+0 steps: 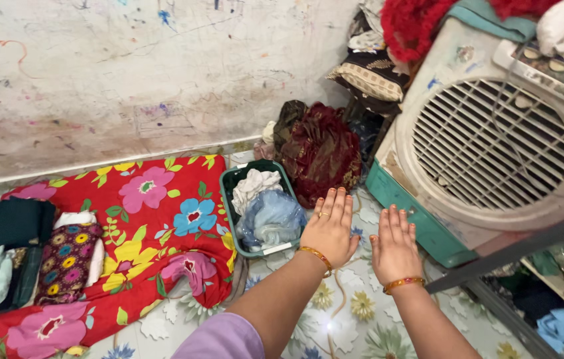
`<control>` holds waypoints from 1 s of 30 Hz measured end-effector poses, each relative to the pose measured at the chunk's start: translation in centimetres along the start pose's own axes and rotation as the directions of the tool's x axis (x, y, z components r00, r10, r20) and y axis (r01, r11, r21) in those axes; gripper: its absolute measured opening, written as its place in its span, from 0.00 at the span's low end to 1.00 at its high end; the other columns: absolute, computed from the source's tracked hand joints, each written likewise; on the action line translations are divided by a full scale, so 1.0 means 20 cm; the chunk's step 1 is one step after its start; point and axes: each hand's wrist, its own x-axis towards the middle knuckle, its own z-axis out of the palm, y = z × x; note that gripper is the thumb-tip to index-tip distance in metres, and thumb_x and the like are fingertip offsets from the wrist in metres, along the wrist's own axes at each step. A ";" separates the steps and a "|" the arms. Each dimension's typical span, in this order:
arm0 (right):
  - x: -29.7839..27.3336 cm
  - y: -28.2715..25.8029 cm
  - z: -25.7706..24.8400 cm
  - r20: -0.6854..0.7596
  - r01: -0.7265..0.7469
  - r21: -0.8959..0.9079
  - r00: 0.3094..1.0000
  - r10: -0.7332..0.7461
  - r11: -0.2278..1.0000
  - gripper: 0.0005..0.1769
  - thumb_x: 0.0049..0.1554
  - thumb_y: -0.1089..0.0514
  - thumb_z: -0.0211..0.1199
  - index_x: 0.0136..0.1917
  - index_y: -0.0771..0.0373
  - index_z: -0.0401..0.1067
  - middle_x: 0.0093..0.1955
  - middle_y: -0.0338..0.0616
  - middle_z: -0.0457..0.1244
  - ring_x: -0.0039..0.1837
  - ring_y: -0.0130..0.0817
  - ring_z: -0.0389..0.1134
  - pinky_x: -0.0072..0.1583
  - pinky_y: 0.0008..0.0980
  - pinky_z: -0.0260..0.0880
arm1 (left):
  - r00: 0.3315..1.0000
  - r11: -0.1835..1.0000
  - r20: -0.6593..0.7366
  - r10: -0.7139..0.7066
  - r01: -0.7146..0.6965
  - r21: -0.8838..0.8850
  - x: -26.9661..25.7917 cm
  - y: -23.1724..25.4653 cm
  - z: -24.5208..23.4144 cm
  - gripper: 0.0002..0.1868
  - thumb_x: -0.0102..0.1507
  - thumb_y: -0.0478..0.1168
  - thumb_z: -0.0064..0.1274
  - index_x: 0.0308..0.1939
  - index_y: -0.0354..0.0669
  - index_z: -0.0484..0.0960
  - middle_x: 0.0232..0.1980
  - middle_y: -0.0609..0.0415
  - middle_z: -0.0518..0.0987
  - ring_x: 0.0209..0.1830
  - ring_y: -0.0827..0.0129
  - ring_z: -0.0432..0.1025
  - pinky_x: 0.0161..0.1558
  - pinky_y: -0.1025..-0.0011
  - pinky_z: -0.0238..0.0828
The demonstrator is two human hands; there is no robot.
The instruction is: The person folds several pieces of clothing on a floral mat and places them into a metal wardrobe. The person handles a maroon embroidered garment, a floral-patterned cloth, and a green-and-white folded item, placing each into the wardrobe.
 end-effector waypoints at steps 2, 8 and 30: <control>0.06 -0.01 0.01 -0.035 0.054 0.022 0.998 -0.053 0.998 0.36 0.63 0.47 0.48 0.78 0.67 0.52 0.83 0.57 0.44 0.83 0.52 0.41 0.78 0.50 0.39 | 0.999 1.000 0.033 -0.022 0.022 -0.003 0.03 -0.03 -0.01 0.47 0.62 0.56 0.49 0.76 0.27 0.54 0.81 0.33 0.49 0.82 0.44 0.42 0.77 0.51 0.37; 0.21 0.02 -0.01 -0.057 0.093 0.027 0.994 -0.092 0.995 0.35 0.62 0.48 0.49 0.78 0.66 0.53 0.83 0.56 0.45 0.84 0.52 0.42 0.79 0.49 0.40 | 0.997 0.997 0.015 -0.074 0.073 0.024 0.06 -0.09 -0.03 0.47 0.63 0.56 0.48 0.76 0.28 0.54 0.81 0.32 0.48 0.82 0.43 0.41 0.77 0.51 0.36; 0.36 -0.29 0.12 0.004 0.103 0.007 0.995 -0.103 0.995 0.37 0.62 0.44 0.48 0.79 0.63 0.52 0.83 0.51 0.45 0.84 0.49 0.41 0.79 0.50 0.37 | 0.993 0.993 0.042 -0.112 0.113 -0.025 0.04 -0.41 -0.10 0.47 0.62 0.55 0.50 0.76 0.27 0.52 0.81 0.33 0.47 0.83 0.43 0.40 0.76 0.51 0.37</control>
